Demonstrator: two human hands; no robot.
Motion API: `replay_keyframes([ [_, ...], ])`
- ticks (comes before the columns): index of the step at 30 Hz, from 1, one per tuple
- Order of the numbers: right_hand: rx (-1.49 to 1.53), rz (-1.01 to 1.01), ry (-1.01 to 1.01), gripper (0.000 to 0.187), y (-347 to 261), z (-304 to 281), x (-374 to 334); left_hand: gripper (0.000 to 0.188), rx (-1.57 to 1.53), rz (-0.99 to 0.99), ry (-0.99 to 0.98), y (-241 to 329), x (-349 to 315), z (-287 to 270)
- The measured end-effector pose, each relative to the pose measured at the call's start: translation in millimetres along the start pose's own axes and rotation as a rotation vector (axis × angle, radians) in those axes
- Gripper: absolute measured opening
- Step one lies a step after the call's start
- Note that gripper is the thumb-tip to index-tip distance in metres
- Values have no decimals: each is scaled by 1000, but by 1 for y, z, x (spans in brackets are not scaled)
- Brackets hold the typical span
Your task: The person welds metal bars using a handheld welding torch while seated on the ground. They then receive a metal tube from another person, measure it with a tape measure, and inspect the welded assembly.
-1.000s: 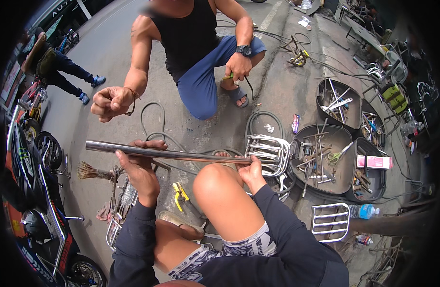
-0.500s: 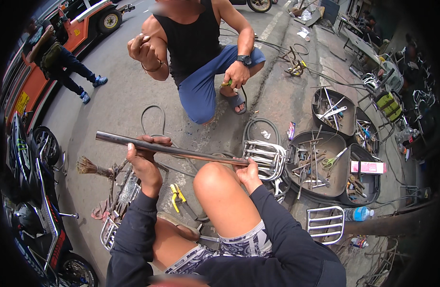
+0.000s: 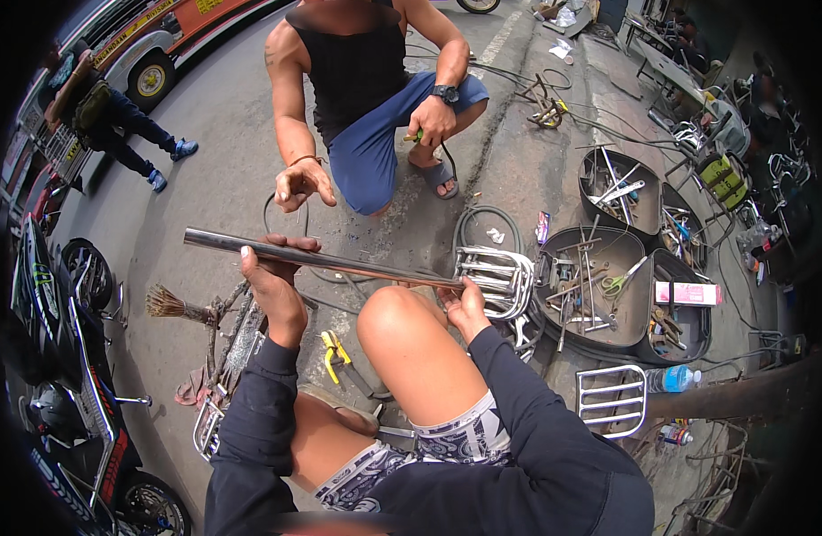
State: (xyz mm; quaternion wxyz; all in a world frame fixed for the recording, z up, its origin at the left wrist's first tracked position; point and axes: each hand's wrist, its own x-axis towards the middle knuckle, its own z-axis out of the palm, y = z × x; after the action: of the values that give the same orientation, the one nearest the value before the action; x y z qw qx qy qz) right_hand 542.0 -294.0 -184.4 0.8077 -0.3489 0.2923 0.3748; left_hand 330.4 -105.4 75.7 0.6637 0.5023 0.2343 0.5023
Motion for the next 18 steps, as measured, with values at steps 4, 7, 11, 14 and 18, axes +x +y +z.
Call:
replay_keyframes([
  [4,-66,4,17,17,0,-7,-1,62,13,-16,19,0,-1,-3],
  [7,-103,-20,-34,15,1,-9,-1,60,3,-7,2,0,-2,-6],
  [11,-116,-25,-48,14,1,-10,-4,63,40,1,-2,-1,0,-9],
  [14,-118,-21,-59,14,1,-10,-6,67,54,-9,3,-3,1,-11],
  [18,-106,-6,-54,14,1,-10,-6,70,92,-4,1,-3,0,-12],
])
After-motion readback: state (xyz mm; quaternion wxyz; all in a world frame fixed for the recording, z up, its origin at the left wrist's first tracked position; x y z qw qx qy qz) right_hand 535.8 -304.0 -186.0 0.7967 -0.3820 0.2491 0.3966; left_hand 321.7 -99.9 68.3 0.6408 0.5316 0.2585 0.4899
